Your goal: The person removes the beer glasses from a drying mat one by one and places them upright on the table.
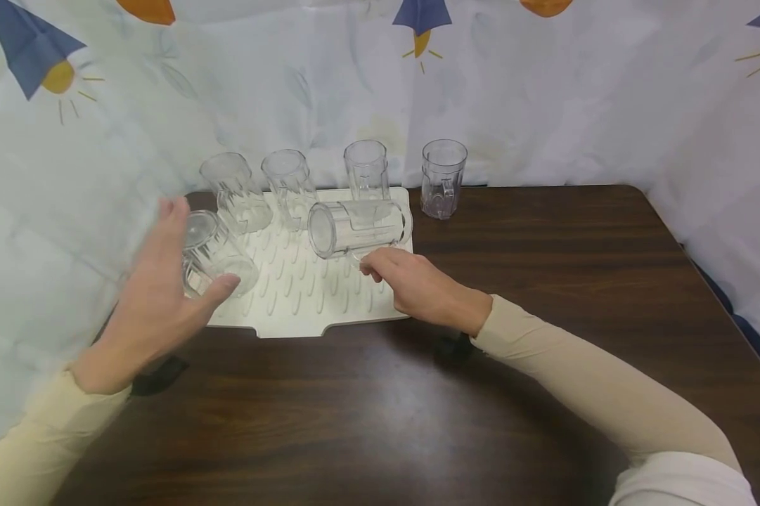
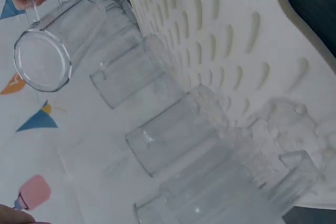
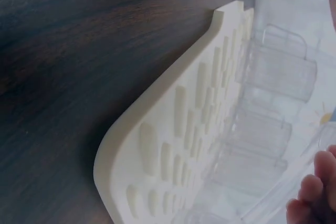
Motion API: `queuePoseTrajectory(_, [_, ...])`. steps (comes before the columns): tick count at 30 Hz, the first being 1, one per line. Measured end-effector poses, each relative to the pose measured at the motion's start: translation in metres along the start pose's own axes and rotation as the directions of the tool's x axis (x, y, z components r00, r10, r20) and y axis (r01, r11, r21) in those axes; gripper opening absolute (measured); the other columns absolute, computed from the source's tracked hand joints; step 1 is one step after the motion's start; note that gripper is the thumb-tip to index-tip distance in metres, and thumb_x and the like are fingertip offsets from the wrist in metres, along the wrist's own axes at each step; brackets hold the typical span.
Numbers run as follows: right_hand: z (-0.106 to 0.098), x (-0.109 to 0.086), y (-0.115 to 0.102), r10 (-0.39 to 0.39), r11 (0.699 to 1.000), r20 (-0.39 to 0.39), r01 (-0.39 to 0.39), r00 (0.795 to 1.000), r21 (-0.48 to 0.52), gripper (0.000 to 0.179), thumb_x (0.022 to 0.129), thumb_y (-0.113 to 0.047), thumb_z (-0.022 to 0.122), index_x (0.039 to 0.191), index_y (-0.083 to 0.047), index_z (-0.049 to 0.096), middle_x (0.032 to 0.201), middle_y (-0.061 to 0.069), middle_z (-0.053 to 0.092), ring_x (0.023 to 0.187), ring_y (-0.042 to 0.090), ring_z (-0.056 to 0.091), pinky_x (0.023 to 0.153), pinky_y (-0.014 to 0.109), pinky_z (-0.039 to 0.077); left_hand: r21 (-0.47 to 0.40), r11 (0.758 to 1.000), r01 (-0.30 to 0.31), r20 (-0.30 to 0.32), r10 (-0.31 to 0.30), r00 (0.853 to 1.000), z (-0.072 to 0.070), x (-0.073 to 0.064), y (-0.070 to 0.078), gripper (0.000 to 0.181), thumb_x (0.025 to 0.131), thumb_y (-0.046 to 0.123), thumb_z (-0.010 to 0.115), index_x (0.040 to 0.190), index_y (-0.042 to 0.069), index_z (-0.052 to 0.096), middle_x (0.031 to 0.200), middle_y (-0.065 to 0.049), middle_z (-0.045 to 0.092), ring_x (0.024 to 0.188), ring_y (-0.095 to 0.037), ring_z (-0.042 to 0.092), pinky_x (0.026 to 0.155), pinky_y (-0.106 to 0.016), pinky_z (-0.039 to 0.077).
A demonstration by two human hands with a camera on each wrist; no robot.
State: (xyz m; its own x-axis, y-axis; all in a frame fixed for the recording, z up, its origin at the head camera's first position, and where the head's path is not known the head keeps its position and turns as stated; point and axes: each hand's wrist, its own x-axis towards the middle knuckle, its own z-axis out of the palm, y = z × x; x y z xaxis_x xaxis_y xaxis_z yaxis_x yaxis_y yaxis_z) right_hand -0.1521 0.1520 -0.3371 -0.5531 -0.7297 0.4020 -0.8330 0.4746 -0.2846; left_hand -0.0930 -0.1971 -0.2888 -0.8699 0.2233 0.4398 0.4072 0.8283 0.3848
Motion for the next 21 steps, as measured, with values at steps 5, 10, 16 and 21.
queuePoseTrajectory(5, [-0.002, -0.003, 0.001, -0.033, 0.999, -0.017, 0.033, 0.999, -0.033, 0.052, 0.077, 0.028, 0.044, 0.114, -0.004, 0.061, 0.096, 0.007, 0.064, 0.089, 0.018, 0.059, 0.074, 0.032, 0.055, -0.025, 0.998, -0.062, 0.002, 0.062, 0.998, 0.012, 0.003, 0.008, 0.102, 0.098, 0.064, 0.058, 0.168, 0.011, 0.007, 0.176, -0.011, 0.01, 0.166, -0.03, 0.006, 0.133, -0.056, 0.018])
queuePoseTrajectory(10, [-0.005, -0.007, 0.001, -0.054, 0.996, -0.009, 0.054, 0.998, -0.068, 0.051, 0.077, 0.028, 0.049, 0.114, -0.004, 0.062, 0.098, 0.006, 0.066, 0.088, 0.018, 0.06, 0.075, 0.032, 0.055, -0.069, 0.994, -0.083, 0.03, 0.086, 0.996, 0.027, 0.007, 0.015, 0.098, 0.1, 0.058, 0.059, 0.168, 0.011, 0.007, 0.176, -0.011, 0.012, 0.166, -0.03, 0.008, 0.132, -0.056, 0.019])
queuePoseTrajectory(16, [-0.005, -0.011, -0.001, -0.137, 0.985, -0.021, 0.134, 0.99, -0.108, 0.051, 0.076, 0.029, 0.053, 0.114, -0.003, 0.061, 0.099, 0.007, 0.067, 0.09, 0.02, 0.063, 0.081, 0.033, 0.056, -0.126, 0.989, -0.081, 0.116, 0.096, 0.989, 0.047, 0.007, 0.022, 0.097, 0.1, 0.046, 0.065, 0.168, 0.013, 0.005, 0.176, -0.011, 0.012, 0.166, -0.029, 0.007, 0.129, -0.061, 0.024])
queuePoseTrajectory(21, [-0.006, -0.013, -0.004, -0.197, 0.967, -0.029, 0.189, 0.98, -0.168, 0.051, 0.076, 0.029, 0.057, 0.116, -0.002, 0.06, 0.099, 0.006, 0.067, 0.092, 0.022, 0.063, 0.084, 0.035, 0.057, -0.171, 0.979, -0.111, 0.116, 0.132, 0.984, 0.062, 0.008, 0.025, 0.094, 0.1, 0.048, 0.063, 0.168, 0.01, 0.01, 0.174, -0.017, 0.016, 0.165, -0.035, 0.008, 0.129, -0.062, 0.024])
